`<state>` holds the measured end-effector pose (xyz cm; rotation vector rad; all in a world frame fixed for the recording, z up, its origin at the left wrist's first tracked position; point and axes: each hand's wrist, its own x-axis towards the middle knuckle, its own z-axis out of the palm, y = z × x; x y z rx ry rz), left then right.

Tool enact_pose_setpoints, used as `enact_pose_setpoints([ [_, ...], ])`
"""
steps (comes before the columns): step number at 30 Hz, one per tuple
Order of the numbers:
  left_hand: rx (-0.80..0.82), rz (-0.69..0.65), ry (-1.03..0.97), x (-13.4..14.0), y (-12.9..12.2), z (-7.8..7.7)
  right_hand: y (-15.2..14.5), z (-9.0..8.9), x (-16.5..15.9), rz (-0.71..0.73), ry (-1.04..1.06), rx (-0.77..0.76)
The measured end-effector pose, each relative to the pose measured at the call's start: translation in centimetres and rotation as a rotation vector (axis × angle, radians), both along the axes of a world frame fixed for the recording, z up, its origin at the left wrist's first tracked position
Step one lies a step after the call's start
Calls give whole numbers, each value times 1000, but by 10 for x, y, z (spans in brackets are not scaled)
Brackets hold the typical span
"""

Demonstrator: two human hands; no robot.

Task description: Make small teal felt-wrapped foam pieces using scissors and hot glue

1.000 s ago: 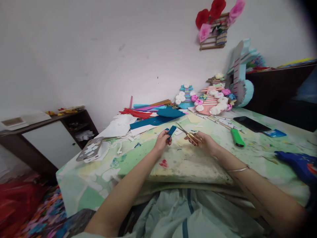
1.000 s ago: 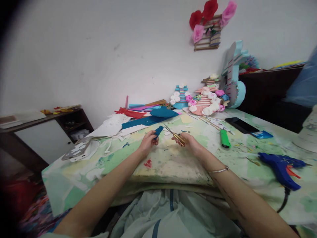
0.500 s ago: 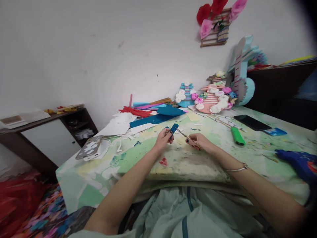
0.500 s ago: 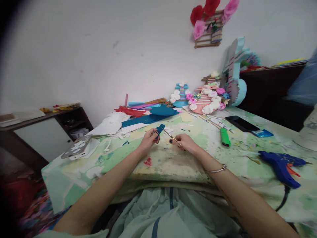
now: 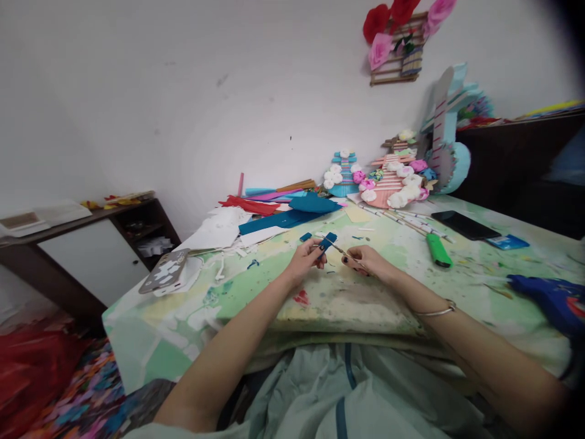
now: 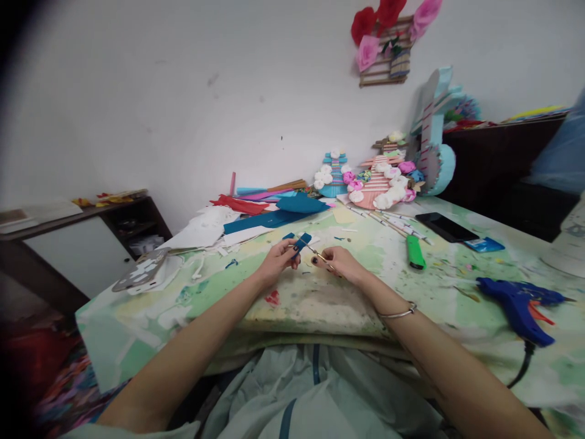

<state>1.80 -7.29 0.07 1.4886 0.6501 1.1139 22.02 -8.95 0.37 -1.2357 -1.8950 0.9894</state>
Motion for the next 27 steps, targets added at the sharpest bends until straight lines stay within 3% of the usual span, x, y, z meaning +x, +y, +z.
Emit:
enact_pose_setpoints([
  [14,24,-8,31,0,2,-2,9,-11,2,-3,-9,9],
  [27,21,-10,28,0,1,-2,9,-10,3,-15,-40,23],
])
